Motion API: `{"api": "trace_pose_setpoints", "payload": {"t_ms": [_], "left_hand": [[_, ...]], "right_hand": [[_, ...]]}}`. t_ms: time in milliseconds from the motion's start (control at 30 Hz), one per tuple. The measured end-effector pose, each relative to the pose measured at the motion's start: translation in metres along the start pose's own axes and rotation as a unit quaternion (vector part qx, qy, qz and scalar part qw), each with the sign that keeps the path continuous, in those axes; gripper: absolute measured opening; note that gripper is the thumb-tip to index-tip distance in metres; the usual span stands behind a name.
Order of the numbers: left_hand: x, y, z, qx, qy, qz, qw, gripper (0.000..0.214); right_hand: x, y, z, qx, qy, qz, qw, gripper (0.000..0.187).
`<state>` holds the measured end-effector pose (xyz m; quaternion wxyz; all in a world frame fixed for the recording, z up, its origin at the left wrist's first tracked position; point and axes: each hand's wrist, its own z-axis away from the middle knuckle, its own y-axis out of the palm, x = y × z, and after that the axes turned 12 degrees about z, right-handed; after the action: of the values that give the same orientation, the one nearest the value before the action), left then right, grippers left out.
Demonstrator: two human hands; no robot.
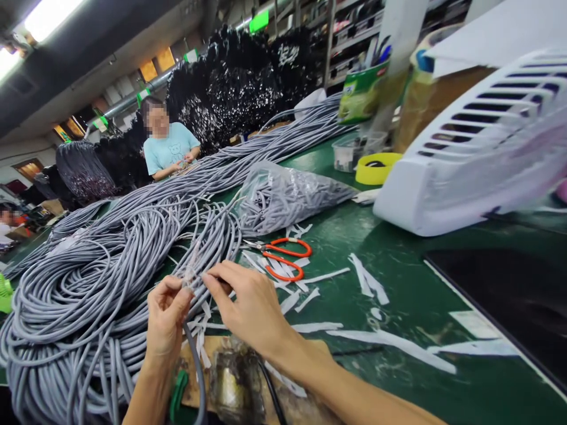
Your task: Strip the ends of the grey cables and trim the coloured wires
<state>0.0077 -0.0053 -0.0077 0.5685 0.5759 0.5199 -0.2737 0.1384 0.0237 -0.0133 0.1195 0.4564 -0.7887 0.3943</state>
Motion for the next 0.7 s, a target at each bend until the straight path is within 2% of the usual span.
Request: {"api": "trace_pose_setpoints", "payload": {"t_ms": [267,333,400,467,533,600,633,700], "left_hand": [[-0.001,0.001,0.004,0.028,0.072,-0.131,0.988,0.013],[0.000,0.001,0.007,0.032,0.114,-0.212,0.970,0.010],[0.003,0.001,0.009,0.034,0.174,-0.296,0.939,0.008],[0.006,0.001,0.009,0.031,0.207,-0.352,0.912,0.007],[0.010,0.001,0.005,0.018,0.189,-0.378,0.906,0.010],[0.012,0.000,-0.001,-0.002,0.146,-0.370,0.918,0.008],[0.011,0.000,-0.003,-0.009,0.125,-0.347,0.929,0.008],[0.010,0.001,-0.006,-0.017,0.094,-0.282,0.955,0.012]], "right_hand": [[0.001,-0.002,-0.001,-0.035,-0.042,-0.045,0.997,0.024],[0.001,-0.002,0.000,-0.041,-0.044,-0.038,0.997,0.024],[0.003,0.000,0.004,-0.064,-0.057,-0.011,0.996,0.023],[0.009,0.002,0.011,-0.098,-0.096,0.024,0.990,0.023],[0.017,0.003,0.018,-0.119,-0.194,0.025,0.973,0.027],[0.022,0.003,0.022,-0.122,-0.292,-0.006,0.949,0.033],[0.022,0.002,0.022,-0.124,-0.304,-0.010,0.945,0.034],[0.018,-0.001,0.018,-0.131,-0.227,0.050,0.964,0.031]]}}
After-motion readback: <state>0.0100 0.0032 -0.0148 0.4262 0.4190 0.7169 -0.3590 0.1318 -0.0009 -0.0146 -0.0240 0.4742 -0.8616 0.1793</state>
